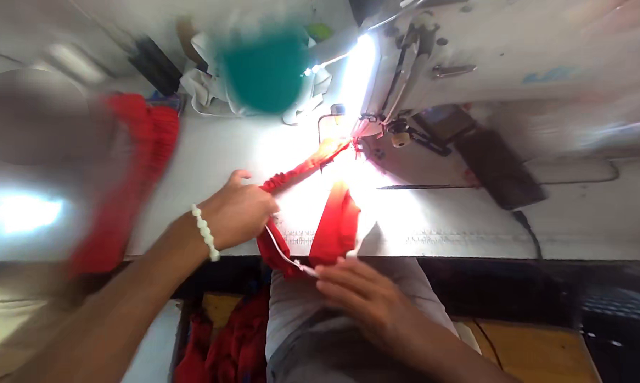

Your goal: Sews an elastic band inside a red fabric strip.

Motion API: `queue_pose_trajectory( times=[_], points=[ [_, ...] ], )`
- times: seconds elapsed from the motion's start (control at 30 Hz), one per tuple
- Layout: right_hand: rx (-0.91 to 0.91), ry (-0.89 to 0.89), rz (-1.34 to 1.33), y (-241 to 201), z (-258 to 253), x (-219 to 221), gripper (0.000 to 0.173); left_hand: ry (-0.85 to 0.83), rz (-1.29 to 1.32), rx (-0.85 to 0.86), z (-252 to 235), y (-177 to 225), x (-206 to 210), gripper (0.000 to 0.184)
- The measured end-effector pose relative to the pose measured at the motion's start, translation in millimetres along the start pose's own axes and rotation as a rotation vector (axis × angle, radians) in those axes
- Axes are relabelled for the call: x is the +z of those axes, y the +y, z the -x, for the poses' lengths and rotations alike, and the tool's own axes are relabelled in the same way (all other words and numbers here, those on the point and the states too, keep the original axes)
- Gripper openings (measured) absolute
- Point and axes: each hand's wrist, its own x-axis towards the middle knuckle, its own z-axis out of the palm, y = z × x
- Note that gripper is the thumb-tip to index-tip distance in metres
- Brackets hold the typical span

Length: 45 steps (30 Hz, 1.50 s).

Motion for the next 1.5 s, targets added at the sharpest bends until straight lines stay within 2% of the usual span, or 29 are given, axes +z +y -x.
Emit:
queue_pose_trajectory(
  times=[0.07, 0.13, 0.17, 0.23, 0.3, 0.37, 0.43, 0.5, 0.57, 0.63, 0.67, 0.7, 0.77, 0.83, 0.93, 1.0, 1.07, 1.17, 1.27, 1.3, 1.4, 1.5],
  points=[
    [0.103, 0.197, 0.043, 11.4, -10.5, -8.3, 0.019, 0.312, 0.012, 0.002, -12.1, 26.6, 17.9, 0.016],
    [0.260, 0.343, 0.110, 20.4, -18.6, -20.3, 0.020, 0.497, 0.066, -0.055, -34.0, 58.3, 39.6, 0.020],
    [0.337, 0.380, 0.183, 24.5, -21.6, -24.6, 0.023, 0.498, 0.131, -0.133, -42.7, 74.2, 47.1, 0.026],
    [0.460, 0.364, 0.334, 30.3, -25.3, -28.6, 0.042, 0.327, 0.307, -0.361, -52.3, 97.8, 49.4, 0.044],
    [0.525, 0.349, 0.445, 37.5, -25.9, -27.2, 0.048, 0.213, 0.378, -0.518, -55.8, 104.3, 49.7, 0.054],
    [0.602, 0.301, 0.515, 43.7, -24.5, -29.7, 0.051, 0.147, 0.415, -0.548, -52.0, 103.3, 47.3, 0.049],
    [0.729, 0.167, 0.467, 45.8, -22.0, -38.2, 0.048, 0.186, 0.455, -0.496, -45.3, 100.6, 50.3, 0.041],
    [0.803, 0.086, 0.299, 45.2, -24.0, -48.9, 0.026, 0.344, 0.578, -0.440, -39.0, 96.6, 55.2, 0.032],
    [0.854, 0.116, -0.052, 45.4, -26.1, -56.6, 0.017, 0.433, 0.846, -0.408, -36.4, 92.7, 58.2, 0.025],
    [0.981, 0.232, -0.675, 39.0, -34.5, -59.3, 0.005, 0.377, 1.241, -0.390, -38.3, 90.8, 59.2, 0.022],
    [1.043, 0.294, -0.913, 32.2, -39.2, -58.3, 0.005, 0.344, 1.444, -0.384, -40.0, 91.8, 59.2, 0.023],
    [1.091, 0.331, -1.059, 24.6, -41.9, -55.6, 0.006, 0.313, 1.620, -0.382, -41.0, 93.9, 58.2, 0.025],
    [1.135, 0.328, -1.132, 10.6, -41.0, -46.9, 0.007, 0.255, 1.802, -0.391, -41.4, 96.3, 55.5, 0.026],
    [1.075, 0.287, -0.991, 1.4, -33.4, -40.9, 0.008, 0.163, 1.846, -0.358, -38.7, 95.0, 55.8, 0.026],
    [0.831, 0.172, -0.500, -8.6, -17.0, -30.1, 0.023, 0.072, 1.912, -0.256, -35.1, 94.5, 58.5, 0.019],
    [0.661, 0.190, -0.230, -11.2, -8.6, -21.0, 0.034, 0.072, 1.999, -0.195, -35.0, 95.4, 58.4, 0.017],
    [0.606, 0.293, -0.167, -6.4, -6.1, -19.2, 0.037, 0.089, 2.088, -0.153, -35.8, 96.5, 57.5, 0.019],
    [0.657, 0.465, -0.252, 7.6, -9.3, -24.9, 0.036, 0.103, 2.141, -0.149, -32.7, 99.0, 56.0, 0.021],
    [0.895, 0.448, -0.710, 10.9, -21.7, -37.0, 0.033, 0.102, 2.138, -0.161, -30.7, 102.8, 56.6, 0.022],
    [0.977, 0.424, -0.857, 10.4, -24.8, -39.0, 0.038, 0.112, 2.119, -0.172, -30.3, 104.2, 57.9, 0.024],
    [1.112, 0.361, -1.027, 6.9, -26.5, -36.4, 0.053, 0.213, 1.889, -0.259, -25.8, 110.1, 63.1, 0.036],
    [1.143, 0.340, -0.969, 2.9, -18.4, -30.9, 0.059, 0.314, 1.537, -0.358, -14.6, 115.8, 70.9, 0.031]
  ],
)
